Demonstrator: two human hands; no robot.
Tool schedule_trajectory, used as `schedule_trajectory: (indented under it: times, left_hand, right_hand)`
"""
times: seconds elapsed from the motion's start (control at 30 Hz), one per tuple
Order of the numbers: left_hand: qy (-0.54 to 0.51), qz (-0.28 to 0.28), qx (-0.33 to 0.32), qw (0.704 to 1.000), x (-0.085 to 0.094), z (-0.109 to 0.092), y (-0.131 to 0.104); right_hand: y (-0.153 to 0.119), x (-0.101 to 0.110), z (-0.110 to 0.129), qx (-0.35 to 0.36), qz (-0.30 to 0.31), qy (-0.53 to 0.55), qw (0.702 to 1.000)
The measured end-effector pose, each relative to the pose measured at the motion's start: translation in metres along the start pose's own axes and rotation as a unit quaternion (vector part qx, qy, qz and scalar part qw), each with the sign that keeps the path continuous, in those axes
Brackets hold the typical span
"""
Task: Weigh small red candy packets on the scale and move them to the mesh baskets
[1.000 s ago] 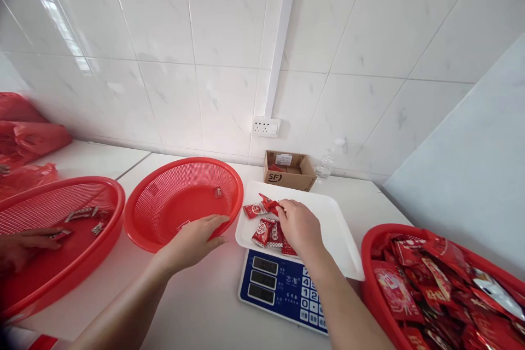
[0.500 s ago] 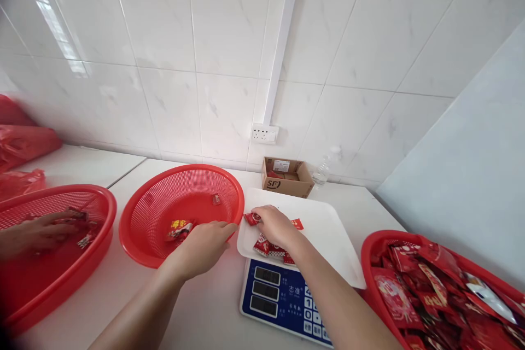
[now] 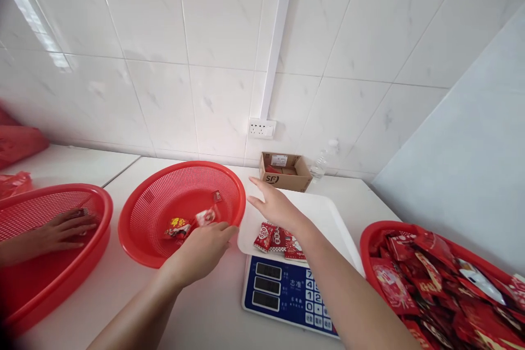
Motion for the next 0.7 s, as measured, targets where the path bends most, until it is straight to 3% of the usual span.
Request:
schedule_trajectory:
  times: [0.17,0.27,0.37,0.57,0.7]
  left_hand:
    - [0.022,0.001,-0.003,1.000,0.002,-0.002,-0.002]
    - [0.028,0.003,0.002,1.000,0.003,-0.003,-0.002]
    - [0.022,0.004,0.004,1.000,0.004,-0.003,-0.002]
    - [0.009,0.007,0.007,1.000,0.000,-0.003,0.000]
    - [-0.019,0.001,0.006,1.000,-0.002,-0.002,0.000]
  right_hand:
    - [-0.040,-0.022,-0.026,-0.053,0.081,-0.202,0.975]
    - [-0.055,-0.026,-0.041,-0.089,0.081,-0.268,0.956]
    - [-0.059,-0.026,-0.053,-0.118,0.075,-0.263,0.955]
    - [-0.055,-0.026,-0.052,-0.028,0.012,-0.244,0.969]
    - [-0.051,-0.024,-0.050,-0.010,-0.018,-0.248,0.969]
Point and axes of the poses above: each hand's wrist, its own y-axis towards the middle knuckle, its own x-axis out of the back of the hand, z = x × y, the point moved 6 cm from there along y, towards the middle knuckle, and after that the axes turned 3 degrees about -y, right-handed, at the moved point
